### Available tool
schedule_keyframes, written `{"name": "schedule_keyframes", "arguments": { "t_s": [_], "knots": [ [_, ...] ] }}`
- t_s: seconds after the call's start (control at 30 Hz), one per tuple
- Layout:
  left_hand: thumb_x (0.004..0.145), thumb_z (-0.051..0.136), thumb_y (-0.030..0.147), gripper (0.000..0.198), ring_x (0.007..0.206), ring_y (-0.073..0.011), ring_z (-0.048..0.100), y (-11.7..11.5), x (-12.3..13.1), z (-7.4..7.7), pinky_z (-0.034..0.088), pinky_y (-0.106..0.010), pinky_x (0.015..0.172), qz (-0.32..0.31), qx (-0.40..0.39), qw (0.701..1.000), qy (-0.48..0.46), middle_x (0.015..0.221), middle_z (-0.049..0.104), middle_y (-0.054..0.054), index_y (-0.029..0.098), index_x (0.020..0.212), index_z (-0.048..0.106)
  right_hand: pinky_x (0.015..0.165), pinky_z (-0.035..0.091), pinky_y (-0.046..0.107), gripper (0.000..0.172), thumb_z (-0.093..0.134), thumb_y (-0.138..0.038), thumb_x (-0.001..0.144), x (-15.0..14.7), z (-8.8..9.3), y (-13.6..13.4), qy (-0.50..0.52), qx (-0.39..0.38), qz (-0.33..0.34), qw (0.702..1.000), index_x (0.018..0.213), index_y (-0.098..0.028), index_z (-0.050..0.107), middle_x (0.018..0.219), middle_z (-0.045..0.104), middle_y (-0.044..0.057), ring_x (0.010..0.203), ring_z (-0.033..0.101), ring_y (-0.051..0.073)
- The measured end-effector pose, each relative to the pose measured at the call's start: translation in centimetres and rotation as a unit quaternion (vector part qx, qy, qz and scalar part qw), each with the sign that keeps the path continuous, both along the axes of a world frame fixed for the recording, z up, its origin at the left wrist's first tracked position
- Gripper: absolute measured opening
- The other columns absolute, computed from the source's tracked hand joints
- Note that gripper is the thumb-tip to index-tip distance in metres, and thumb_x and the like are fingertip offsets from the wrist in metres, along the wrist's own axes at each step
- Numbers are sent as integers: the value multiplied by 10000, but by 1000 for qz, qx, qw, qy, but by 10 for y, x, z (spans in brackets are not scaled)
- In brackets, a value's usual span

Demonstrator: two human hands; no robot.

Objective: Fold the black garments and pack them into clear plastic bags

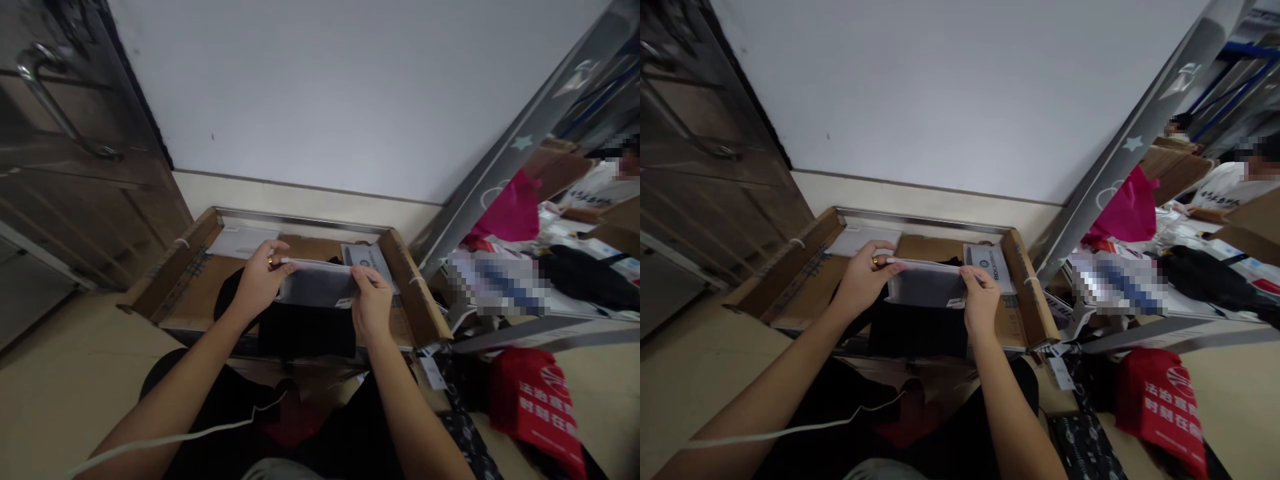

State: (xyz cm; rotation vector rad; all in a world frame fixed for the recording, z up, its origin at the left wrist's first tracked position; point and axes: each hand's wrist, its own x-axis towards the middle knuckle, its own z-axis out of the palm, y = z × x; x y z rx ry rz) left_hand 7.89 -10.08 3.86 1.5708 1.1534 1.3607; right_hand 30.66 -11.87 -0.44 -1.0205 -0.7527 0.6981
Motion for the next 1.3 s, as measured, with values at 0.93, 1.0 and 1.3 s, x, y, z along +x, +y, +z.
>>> {"name": "schedule_keyframes", "arguments": {
  "t_s": [0.93,1.0,1.3],
  "knots": [
    [944,637,249,160,612,-107,599,-38,14,11,468,-241,608,19,174,982,67,756,683,-2,192,804,688,1088,441,544,190,546,-153,970,-41,97,-30,-613,154,104,768,994,-235,715,1182,701,71,1280,521,289],
    [950,638,273,171,532,-90,573,-36,12,10,457,-233,567,18,166,983,72,690,653,14,188,805,671,1089,430,539,204,519,-129,969,-41,97,-33,-624,146,106,760,976,-219,701,1156,706,80,1276,515,290],
    [911,671,449,280,649,-157,726,-12,-9,16,622,-291,649,64,78,990,-102,882,705,-37,174,918,618,992,436,489,183,502,-114,949,-2,76,-26,-652,113,58,747,945,-213,656,1068,700,88,1138,554,287]
  ]
}}
